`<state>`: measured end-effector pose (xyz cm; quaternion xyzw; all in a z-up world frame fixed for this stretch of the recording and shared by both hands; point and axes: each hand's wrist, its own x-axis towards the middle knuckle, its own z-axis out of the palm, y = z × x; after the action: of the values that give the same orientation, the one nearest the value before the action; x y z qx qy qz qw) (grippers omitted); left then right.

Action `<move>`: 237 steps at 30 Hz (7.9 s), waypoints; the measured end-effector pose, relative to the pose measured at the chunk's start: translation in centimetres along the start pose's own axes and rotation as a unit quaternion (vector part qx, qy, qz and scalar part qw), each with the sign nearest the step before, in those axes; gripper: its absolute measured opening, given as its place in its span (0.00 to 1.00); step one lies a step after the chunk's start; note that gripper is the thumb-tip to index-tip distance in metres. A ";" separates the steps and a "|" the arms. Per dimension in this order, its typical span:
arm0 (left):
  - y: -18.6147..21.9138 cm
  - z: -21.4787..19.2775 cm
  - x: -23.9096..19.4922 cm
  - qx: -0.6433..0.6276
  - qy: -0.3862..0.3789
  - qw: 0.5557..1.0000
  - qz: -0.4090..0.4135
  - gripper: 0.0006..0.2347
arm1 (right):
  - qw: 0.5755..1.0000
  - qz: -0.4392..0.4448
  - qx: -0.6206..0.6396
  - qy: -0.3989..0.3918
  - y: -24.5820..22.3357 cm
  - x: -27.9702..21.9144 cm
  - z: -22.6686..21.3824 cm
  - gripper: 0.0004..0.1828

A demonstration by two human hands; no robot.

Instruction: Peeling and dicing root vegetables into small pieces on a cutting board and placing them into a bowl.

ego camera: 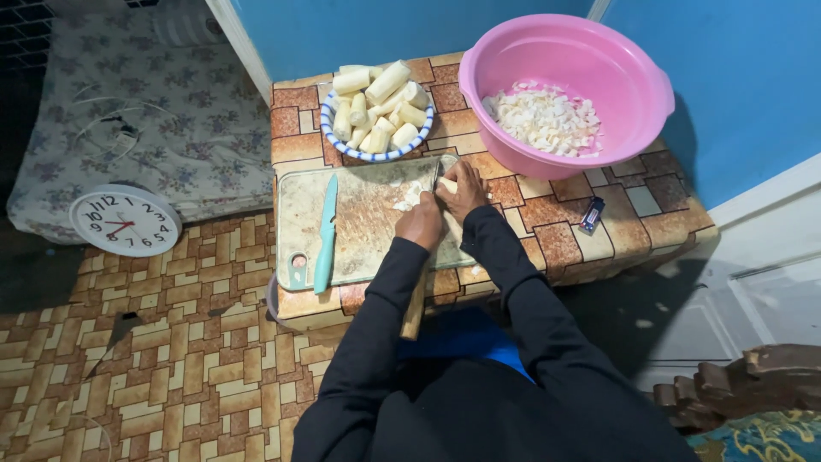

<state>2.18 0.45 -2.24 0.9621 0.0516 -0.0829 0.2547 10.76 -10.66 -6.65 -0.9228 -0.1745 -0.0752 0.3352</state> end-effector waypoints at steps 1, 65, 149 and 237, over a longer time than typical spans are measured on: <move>0.1 0.1 0.0 -0.001 0.000 1.000 0.000 0.07 | 1.000 0.000 -0.001 0.000 0.2 -0.1 0.0 0.15; 0.5 0.9 -1.5 -0.041 0.078 0.996 0.005 0.06 | 0.999 0.045 -0.001 0.011 1.2 1.2 1.4 0.15; 1.0 -3.0 -7.6 0.028 -0.038 0.999 0.014 0.07 | 0.995 -0.091 0.028 0.017 2.9 1.3 1.3 0.15; 0.5 0.7 -0.3 0.074 0.029 0.997 0.011 0.06 | 0.996 -0.091 0.019 0.011 3.2 1.2 1.7 0.17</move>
<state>1.88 -0.35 -2.53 0.9808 0.0421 -0.0556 0.1820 13.12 -11.55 -9.57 -0.8956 -0.2556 -0.1123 0.3463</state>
